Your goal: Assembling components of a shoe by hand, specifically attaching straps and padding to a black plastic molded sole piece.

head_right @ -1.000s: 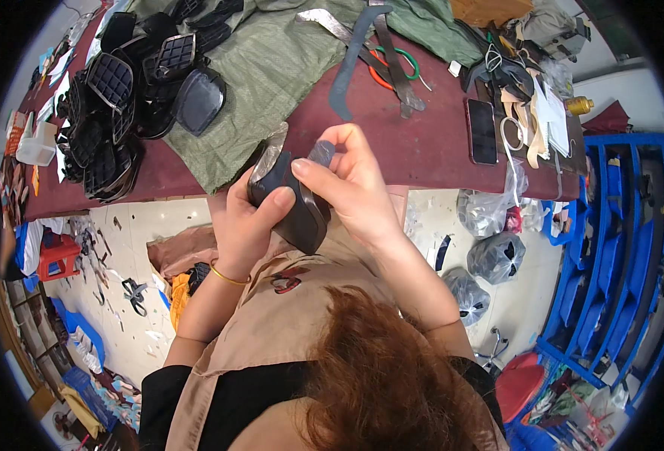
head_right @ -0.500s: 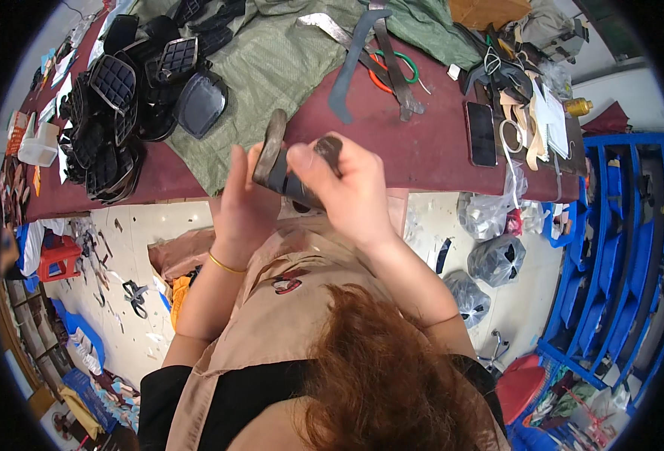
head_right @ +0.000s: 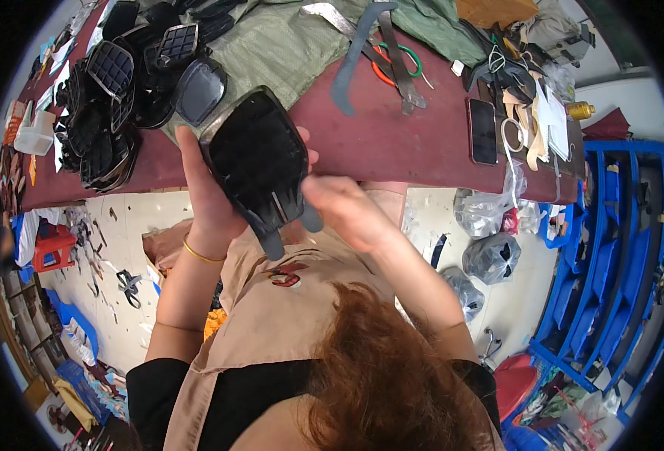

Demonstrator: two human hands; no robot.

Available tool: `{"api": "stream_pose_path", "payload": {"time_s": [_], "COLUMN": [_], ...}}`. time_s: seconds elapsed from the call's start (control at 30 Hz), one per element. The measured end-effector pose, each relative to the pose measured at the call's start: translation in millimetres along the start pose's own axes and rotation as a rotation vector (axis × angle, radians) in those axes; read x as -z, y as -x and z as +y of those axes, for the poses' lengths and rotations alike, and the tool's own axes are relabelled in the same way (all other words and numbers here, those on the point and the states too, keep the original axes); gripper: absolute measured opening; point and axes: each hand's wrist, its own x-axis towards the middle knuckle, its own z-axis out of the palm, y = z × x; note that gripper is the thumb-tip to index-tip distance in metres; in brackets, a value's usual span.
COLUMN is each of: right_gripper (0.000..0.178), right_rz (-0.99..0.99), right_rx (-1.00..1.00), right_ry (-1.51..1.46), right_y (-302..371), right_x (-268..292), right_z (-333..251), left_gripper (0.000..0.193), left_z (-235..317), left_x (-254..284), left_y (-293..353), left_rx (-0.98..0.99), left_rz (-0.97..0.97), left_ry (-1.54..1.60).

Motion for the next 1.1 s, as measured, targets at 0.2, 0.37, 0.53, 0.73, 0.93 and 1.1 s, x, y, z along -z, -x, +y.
{"api": "stream_pose_path", "payload": {"time_s": [0.2,0.37,0.53,0.73,0.93,1.1], "right_gripper": [0.034,0.030,0.024,0.022,0.030,0.024], "right_rz": [-0.054,0.173,0.119,-0.052,0.222,0.348], "right_rx": [-0.036,-0.013,0.148,-0.049,0.301,0.642], "right_ry": [0.299,0.823,0.356,0.293,0.620,1.016], "right_y": [-12,-9,-8,-13,-27,-26], "right_x": [3,-8,-13,13,-29,-29], "right_z": [11,10,23,1,-1,31], "left_gripper": [0.104,0.099,0.093,0.088,0.065,0.052], "left_z": [-14,-19,-6,-7,-9,-36], "left_x": [3,6,-5,3,4,44], "left_y": [0,-5,-6,-12,-29,-38], "left_rx": [-0.029,-0.156,-0.075,-0.103,-0.076,-0.416], "left_rz": [0.132,0.158,0.101,-0.005,0.358,0.254], "left_ry": [-0.150,-0.272,0.072,0.224,0.219,0.284]}}
